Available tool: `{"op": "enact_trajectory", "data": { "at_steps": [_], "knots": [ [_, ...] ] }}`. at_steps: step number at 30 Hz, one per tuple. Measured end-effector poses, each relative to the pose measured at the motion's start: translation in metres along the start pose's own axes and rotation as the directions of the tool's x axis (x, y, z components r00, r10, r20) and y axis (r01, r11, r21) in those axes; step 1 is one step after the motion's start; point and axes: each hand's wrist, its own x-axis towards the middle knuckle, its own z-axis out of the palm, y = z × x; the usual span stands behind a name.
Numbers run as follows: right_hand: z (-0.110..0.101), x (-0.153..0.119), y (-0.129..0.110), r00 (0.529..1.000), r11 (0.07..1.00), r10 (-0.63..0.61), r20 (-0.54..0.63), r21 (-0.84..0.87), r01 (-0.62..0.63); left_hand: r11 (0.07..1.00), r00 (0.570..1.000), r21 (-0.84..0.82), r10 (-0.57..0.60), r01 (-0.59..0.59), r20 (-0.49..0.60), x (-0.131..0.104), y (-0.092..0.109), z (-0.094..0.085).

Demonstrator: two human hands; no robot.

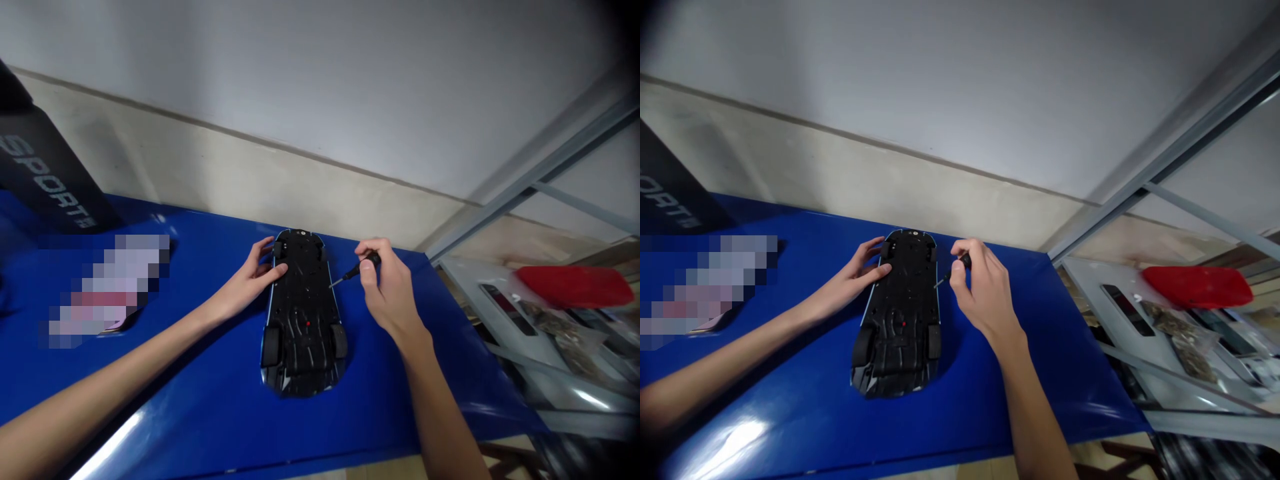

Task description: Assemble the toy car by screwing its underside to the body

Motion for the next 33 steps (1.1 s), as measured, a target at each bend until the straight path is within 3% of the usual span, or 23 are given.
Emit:
{"op": "enact_trajectory", "data": {
  "at_steps": [4, 7, 13, 19, 30, 33],
  "knots": [
    [-0.0003, 0.0006, -0.0026, 0.994, 0.996, -0.084, -0.065, -0.048, 0.081, 1.000, 1.000, 0.004, 0.019, -0.019, 0.005, 0.0005, -0.0010, 0.0000],
    [-0.0009, 0.0016, -0.0047, 0.993, 0.992, -0.117, -0.015, -0.049, 0.116, 1.000, 1.000, 0.012, 0.023, -0.023, -0.001, 0.0014, -0.0034, -0.0001],
    [0.0022, -0.0005, -0.0028, 0.996, 0.999, -0.022, -0.083, -0.033, 0.019, 0.999, 0.999, 0.008, 0.031, -0.031, 0.005, 0.0024, -0.0053, -0.0004],
    [0.0001, 0.0001, -0.0048, 0.997, 0.997, -0.076, -0.033, -0.026, 0.075, 1.000, 1.000, 0.005, 0.029, -0.029, 0.002, 0.0015, -0.0036, -0.0004],
    [-0.0016, 0.0024, -0.0045, 0.997, 0.997, 0.049, -0.059, -0.050, -0.052, 0.997, 0.999, 0.066, 0.042, -0.042, 0.005, 0.0005, -0.0031, -0.0005],
    [-0.0033, 0.0038, -0.0054, 0.999, 1.000, 0.030, 0.012, 0.010, -0.030, 0.997, 0.999, 0.068, 0.044, -0.044, 0.009, 0.0006, -0.0026, -0.0002]
  ]
}}
